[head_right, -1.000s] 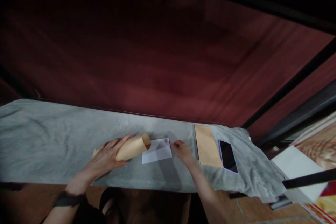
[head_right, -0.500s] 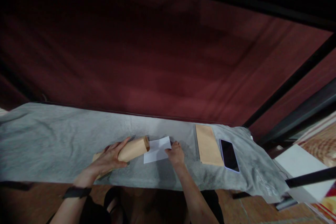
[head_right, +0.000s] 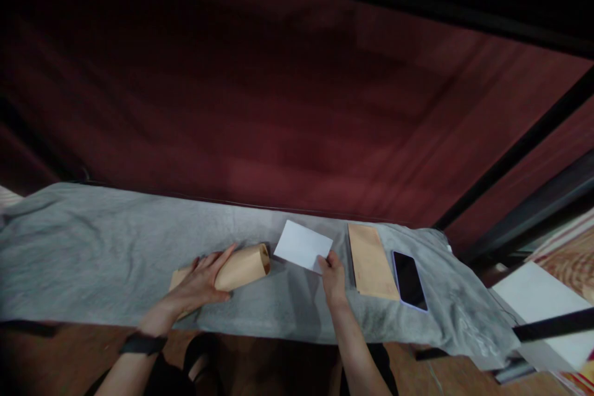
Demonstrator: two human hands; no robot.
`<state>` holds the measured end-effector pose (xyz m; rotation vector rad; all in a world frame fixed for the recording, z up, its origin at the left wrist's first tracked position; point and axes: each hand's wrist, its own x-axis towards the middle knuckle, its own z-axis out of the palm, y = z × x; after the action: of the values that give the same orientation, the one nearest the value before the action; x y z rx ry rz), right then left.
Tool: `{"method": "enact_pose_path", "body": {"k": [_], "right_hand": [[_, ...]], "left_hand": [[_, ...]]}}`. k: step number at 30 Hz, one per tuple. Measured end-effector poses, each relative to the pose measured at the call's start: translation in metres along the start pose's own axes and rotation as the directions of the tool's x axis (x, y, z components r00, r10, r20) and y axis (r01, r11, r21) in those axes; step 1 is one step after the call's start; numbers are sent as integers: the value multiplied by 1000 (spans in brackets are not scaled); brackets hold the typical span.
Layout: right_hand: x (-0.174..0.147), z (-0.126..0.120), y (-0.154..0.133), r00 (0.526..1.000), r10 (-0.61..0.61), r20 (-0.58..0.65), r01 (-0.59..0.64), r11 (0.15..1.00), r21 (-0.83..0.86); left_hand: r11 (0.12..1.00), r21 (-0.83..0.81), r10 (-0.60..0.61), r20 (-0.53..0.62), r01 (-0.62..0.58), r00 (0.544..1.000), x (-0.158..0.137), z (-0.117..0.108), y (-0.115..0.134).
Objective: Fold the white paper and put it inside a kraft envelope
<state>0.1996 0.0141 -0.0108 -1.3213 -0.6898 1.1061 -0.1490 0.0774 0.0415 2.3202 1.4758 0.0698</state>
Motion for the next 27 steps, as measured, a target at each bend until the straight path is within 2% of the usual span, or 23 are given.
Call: {"method": "enact_pose_path", "body": {"k": [3,5,9,14,20,27], "right_hand": [[-4,9,2,983,-157,-96,149,985,-86],[-6,14,3,982,-177,-68,166,975,-147],[-6,13,0,989,-145,18,144,946,-290],[-3,4,-21,977,-76,199,174,822,-543],[3,6,-37,969,-37,242,171,809,-562],[4,27,-21,974,-35,225,147,853,-501]], "left_hand": [[1000,13,17,-25,-16,1000,1,1,4],[999,24,24,-52,-22,998,1,2,5],[999,41,29,-69,-26,997,2,4,4],[998,63,33,-65,-29,997,6,7,2],[996,55,77,-112,-71,991,6,8,5],[983,53,182,-192,-175,964,11,17,14]]}}
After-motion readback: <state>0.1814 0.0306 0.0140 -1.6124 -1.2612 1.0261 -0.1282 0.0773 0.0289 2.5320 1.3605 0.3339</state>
